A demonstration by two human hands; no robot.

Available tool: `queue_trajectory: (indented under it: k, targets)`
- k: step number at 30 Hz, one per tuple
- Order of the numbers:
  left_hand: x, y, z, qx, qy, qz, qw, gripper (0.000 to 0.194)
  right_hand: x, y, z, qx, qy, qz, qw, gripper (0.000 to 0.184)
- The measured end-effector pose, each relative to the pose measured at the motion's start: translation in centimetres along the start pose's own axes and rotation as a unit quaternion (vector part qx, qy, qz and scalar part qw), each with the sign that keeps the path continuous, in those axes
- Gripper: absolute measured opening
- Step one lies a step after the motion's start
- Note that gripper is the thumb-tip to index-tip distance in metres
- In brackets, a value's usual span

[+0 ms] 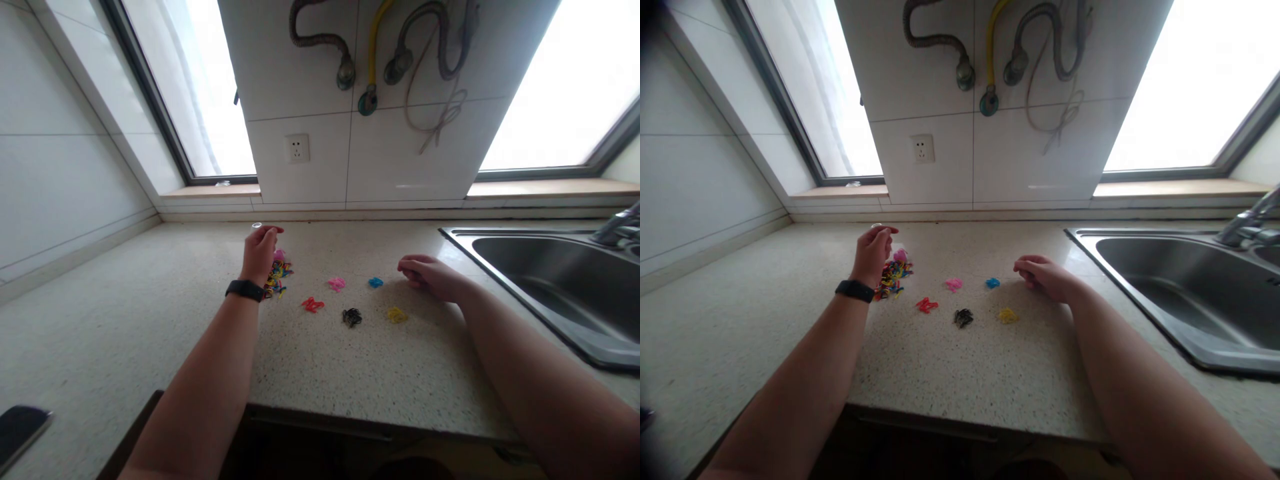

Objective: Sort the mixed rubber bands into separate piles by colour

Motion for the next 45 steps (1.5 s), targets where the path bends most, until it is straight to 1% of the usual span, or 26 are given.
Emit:
queue_trajectory:
  k: [3,5,7,10,12,14,17,19,21,22,24,26,28,30,31,35,40,45]
  targets:
    - [-0.4,-0.4,-0.3,-0.026,0.009,0.056,0.998,0.017,0.2,-0.4,0.4,-0.013,0.009,0.031,0.999,0.028]
    - [-0.7,-0.8,-0.6,-0.044,0.019,0.08,0.996,0.017,0.2,-1.3,0.7,-0.044,0.021,0.055,0.997,0.028]
    - [-0.9,-1.0,-0.7,-0.055,0.025,0.096,0.994,0.017,0.0,-3.1,1.1,-0.095,0.045,0.057,0.993,0.025]
    - [-1.2,-1.2,-0.9,-0.058,0.032,0.112,0.991,0.017,-0.1,-6.6,1.9,-0.177,0.092,0.031,0.979,0.021]
    - [-1.4,-1.3,-1.0,-0.059,0.035,0.119,0.991,0.017,0.9,-8.8,2.6,-0.22,0.101,0.033,0.97,0.018]
    - [-1.5,-1.2,-1.1,-0.057,0.037,0.124,0.99,0.017,3.1,-10.8,3.2,-0.249,0.077,0.069,0.963,0.017]
    - [-1.8,-1.2,-1.1,-0.056,0.048,0.129,0.989,0.017,7.9,-13.4,3.9,-0.289,0.019,0.151,0.945,0.02]
    - [-2.0,-1.2,-1.1,-0.057,0.057,0.125,0.989,0.017,11.6,-14.5,4.2,-0.317,-0.03,0.215,0.923,0.022]
    - [-2.1,-1.3,-1.1,-0.059,0.062,0.12,0.989,0.017,15.2,-15.2,4.2,-0.345,-0.055,0.286,0.893,0.022]
    - [-2.1,-1.3,-1.1,-0.059,0.063,0.118,0.989,0.017,17.0,-15.2,4.1,-0.354,-0.066,0.322,0.876,0.021]
    - [-2.1,-1.4,-1.1,-0.06,0.061,0.115,0.99,0.017,20.6,-14.4,3.7,-0.364,-0.101,0.394,0.838,0.022]
    - [-2.1,-1.5,-1.1,-0.06,0.059,0.109,0.99,0.017,24.0,-12.9,3.3,-0.369,-0.134,0.473,0.789,0.022]
    - [-2.1,-1.6,-1.2,-0.06,0.059,0.102,0.991,0.017,26.4,-11.4,2.7,-0.363,-0.144,0.534,0.75,0.022]
    - [-2.1,-1.7,-1.3,-0.058,0.057,0.094,0.992,0.017,28.1,-10.4,2.4,-0.363,-0.142,0.566,0.726,0.024]
    - [-2.0,-1.8,-1.3,-0.056,0.056,0.091,0.993,0.016,28.8,-10.0,2.3,-0.361,-0.143,0.577,0.718,0.025]
    - [-1.8,-1.8,-1.3,-0.05,0.052,0.085,0.994,0.015,30.2,-8.7,2.1,-0.351,-0.148,0.597,0.706,0.027]
    - [-1.7,-2.0,-1.3,-0.039,0.048,0.065,0.996,0.017,30.5,-8.6,2.0,-0.373,-0.122,0.609,0.689,0.027]
    - [-1.7,-2.3,-1.3,-0.036,0.047,0.055,0.997,0.017,29.9,-9.0,2.0,-0.37,-0.106,0.603,0.699,0.029]
Point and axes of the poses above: each hand's wrist, its own z-axis away from the middle knuckle, its own x-axis out of the palm, y = z × x, the point moved 10 cm from there along -z, towards the middle knuckle, and after that the axes turned 10 degrees about y, right-handed, at the moved point
